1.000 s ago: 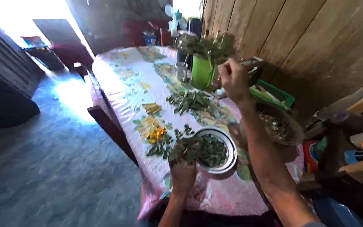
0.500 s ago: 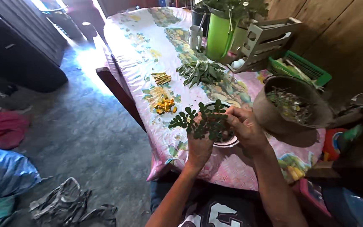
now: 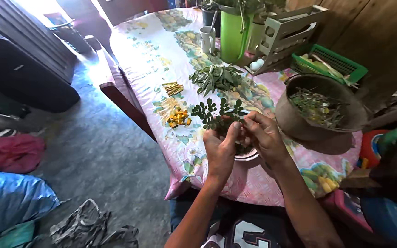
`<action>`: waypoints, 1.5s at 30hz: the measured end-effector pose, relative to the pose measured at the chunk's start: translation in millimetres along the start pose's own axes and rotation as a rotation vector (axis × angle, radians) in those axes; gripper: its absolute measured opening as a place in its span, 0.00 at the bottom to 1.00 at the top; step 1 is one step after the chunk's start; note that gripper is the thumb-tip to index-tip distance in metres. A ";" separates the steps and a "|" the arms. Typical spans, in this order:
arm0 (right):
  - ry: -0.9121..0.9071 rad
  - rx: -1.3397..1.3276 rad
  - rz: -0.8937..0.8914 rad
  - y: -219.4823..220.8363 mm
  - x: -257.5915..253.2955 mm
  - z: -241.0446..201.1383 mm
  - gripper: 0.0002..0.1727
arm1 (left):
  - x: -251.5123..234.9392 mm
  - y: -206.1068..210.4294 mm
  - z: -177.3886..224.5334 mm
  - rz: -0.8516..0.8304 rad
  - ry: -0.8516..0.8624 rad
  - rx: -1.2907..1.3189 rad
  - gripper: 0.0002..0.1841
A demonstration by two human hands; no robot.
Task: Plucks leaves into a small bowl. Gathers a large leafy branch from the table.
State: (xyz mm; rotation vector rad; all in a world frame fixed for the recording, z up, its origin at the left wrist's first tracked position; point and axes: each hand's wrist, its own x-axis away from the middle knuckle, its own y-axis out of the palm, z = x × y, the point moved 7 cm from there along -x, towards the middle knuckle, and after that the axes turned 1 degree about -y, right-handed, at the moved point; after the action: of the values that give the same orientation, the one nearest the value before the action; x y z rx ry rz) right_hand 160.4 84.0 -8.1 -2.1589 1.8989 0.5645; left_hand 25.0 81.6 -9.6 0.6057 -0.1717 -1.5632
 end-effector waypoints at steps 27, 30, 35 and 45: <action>-0.167 0.525 0.083 2.8 3.9 -14.8 0.07 | 1.3 0.4 -9.6 -0.043 -0.194 0.044 0.05; -0.177 0.501 0.103 -3.4 4.4 -18.1 0.07 | 1.6 5.1 -13.2 -0.077 -0.228 0.099 0.04; -0.196 0.298 0.196 -39.4 4.7 -25.9 0.07 | -4.8 -2.0 -10.6 -0.126 -0.198 0.009 0.05; -0.002 -0.226 0.250 -31.1 1.9 -6.1 0.06 | -5.9 -3.4 -10.0 -0.187 -0.180 0.019 0.08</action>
State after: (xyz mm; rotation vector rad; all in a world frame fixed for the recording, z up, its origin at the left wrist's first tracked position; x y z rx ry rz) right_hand 192.0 84.4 -6.3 -2.0564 2.2164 0.8649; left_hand 26.6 90.2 -18.1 0.5064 -0.2726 -1.8000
